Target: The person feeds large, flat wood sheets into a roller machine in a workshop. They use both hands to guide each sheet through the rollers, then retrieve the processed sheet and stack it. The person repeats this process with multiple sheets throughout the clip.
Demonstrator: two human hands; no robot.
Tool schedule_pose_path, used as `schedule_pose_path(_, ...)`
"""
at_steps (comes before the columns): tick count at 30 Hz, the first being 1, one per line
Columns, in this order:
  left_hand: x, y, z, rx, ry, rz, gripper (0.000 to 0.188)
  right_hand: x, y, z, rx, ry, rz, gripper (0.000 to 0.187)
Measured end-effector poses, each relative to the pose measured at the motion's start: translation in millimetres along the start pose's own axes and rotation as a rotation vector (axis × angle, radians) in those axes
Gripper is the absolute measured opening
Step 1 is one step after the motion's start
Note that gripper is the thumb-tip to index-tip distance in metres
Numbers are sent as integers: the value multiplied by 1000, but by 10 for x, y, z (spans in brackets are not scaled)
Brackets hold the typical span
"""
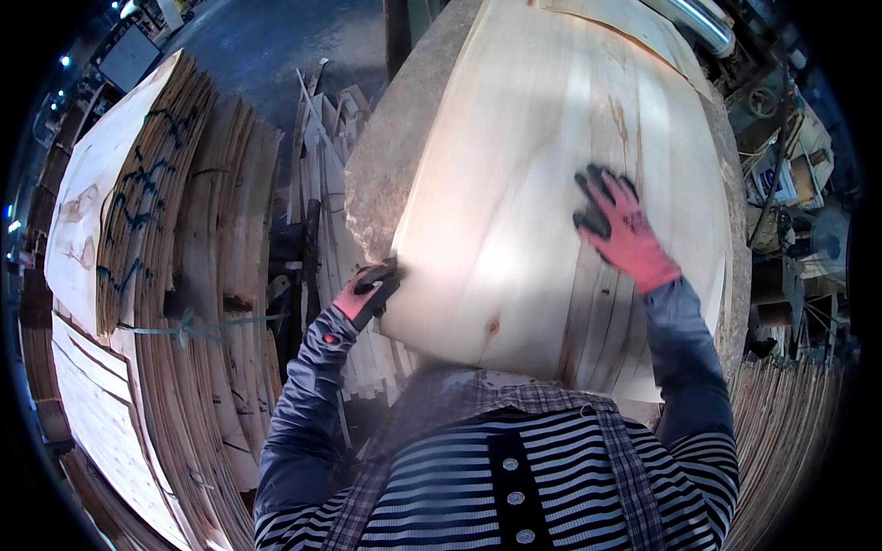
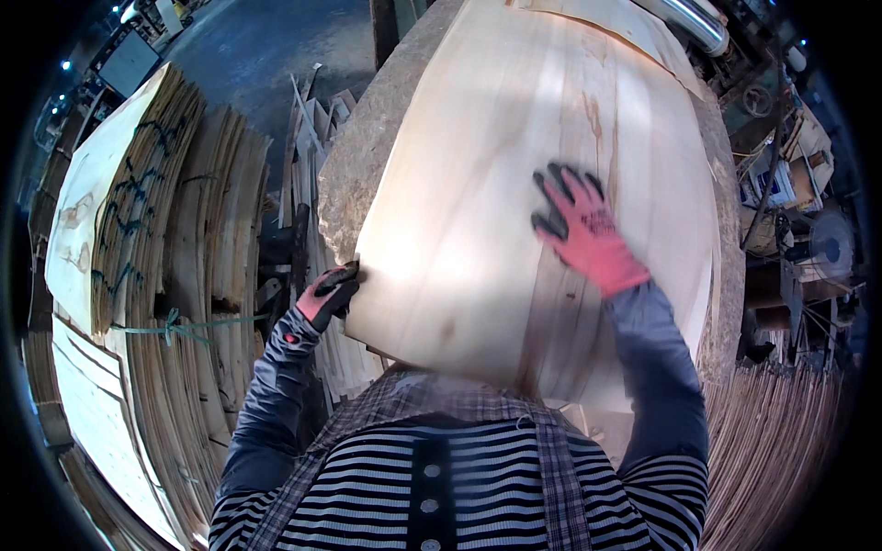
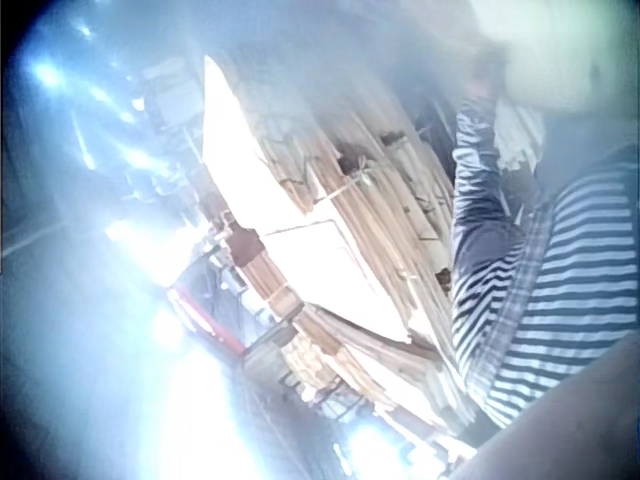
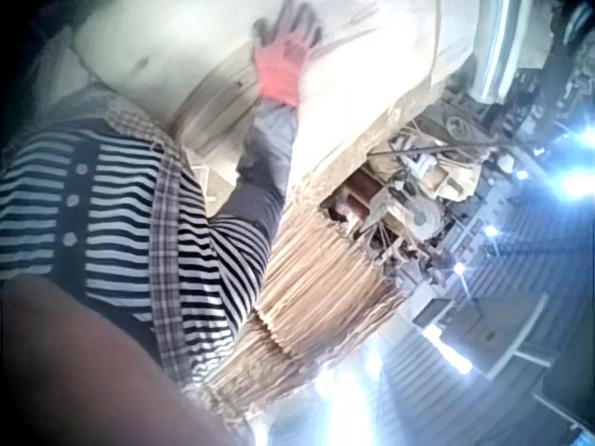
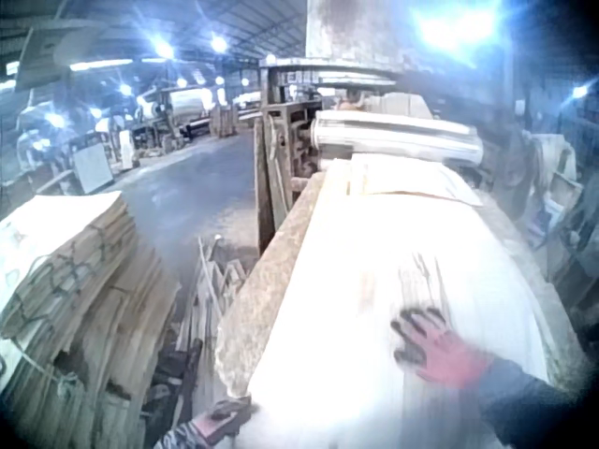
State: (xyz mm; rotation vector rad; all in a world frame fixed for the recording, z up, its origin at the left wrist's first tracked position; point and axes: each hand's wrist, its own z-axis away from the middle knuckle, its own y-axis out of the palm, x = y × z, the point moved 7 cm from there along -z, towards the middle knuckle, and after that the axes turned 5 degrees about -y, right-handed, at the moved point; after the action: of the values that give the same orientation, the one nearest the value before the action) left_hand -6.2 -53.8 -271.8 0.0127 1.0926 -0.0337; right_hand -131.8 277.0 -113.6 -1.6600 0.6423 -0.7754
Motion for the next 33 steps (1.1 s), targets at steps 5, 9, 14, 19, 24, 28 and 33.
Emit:
schedule_pose_path(5,-145,-68,46,96,-14,159,31,853,94,844,308,-62,-167,73)
schedule_pose_path(9,-401,-94,154,136,522,-63,27,1133,265,1319,360,-80,-138,85)
schedule_pose_path(14,-1287,791,793,662,412,-47,36,1175,275,1482,262,2,-2,87)
schedule_pose_path(19,-1421,669,599,453,389,345,42,1039,219,1464,218,97,91,84)
schedule_pose_path(24,-477,89,247,92,189,69,42,988,75,1560,174,160,-17,79)
schedule_pose_path(28,-283,103,192,131,-176,227,45,994,-345,1457,4,48,69,83)
schedule_pose_path(33,-234,-54,150,-20,-185,40,38,743,-1047,1477,-230,17,234,59)
